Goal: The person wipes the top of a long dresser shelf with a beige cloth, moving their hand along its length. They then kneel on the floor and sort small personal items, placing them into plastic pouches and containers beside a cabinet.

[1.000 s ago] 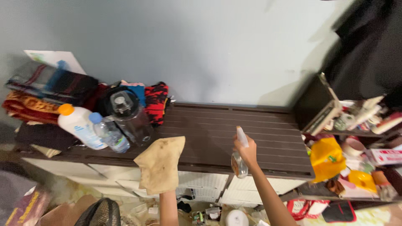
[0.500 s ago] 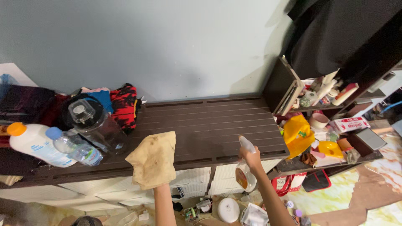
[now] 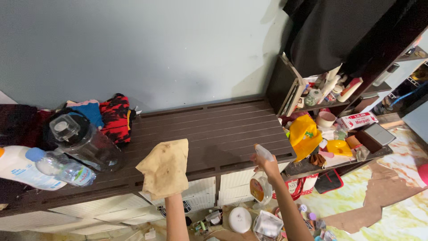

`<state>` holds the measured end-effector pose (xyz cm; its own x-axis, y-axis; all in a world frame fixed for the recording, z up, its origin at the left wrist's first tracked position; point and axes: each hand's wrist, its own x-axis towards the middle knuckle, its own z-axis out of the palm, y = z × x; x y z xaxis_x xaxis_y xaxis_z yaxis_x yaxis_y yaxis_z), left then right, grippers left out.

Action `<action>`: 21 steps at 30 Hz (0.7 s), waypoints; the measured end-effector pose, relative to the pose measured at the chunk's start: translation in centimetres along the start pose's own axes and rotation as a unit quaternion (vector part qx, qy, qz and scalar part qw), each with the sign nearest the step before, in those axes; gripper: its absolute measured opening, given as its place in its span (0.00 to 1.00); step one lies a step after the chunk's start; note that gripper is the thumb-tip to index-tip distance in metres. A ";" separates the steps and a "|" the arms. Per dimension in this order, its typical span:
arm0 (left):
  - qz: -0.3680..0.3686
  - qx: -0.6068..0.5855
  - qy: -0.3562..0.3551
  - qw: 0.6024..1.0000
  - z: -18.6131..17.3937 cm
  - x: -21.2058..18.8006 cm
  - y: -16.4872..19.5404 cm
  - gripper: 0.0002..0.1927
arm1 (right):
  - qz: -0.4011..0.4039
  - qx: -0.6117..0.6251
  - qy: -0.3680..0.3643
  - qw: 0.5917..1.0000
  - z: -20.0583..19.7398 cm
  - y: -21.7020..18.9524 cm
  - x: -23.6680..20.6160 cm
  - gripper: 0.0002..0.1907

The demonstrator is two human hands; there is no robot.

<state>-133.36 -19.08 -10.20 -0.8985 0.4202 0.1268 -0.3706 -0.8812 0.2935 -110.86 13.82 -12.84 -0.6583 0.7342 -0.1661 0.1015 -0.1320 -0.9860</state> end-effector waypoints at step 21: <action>0.020 -0.010 0.001 1.000 4.2 -3.7 -9.6 0.27 | 0.013 -0.050 0.045 0.998 -8.6 -2.2 1.0 0.12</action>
<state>-125.48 -11.26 -9.51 -0.9133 0.3838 0.1363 -0.3386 -0.9015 0.2697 -105.33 20.60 -10.99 -0.5859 0.7881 -0.1887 0.1946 -0.0892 -0.9768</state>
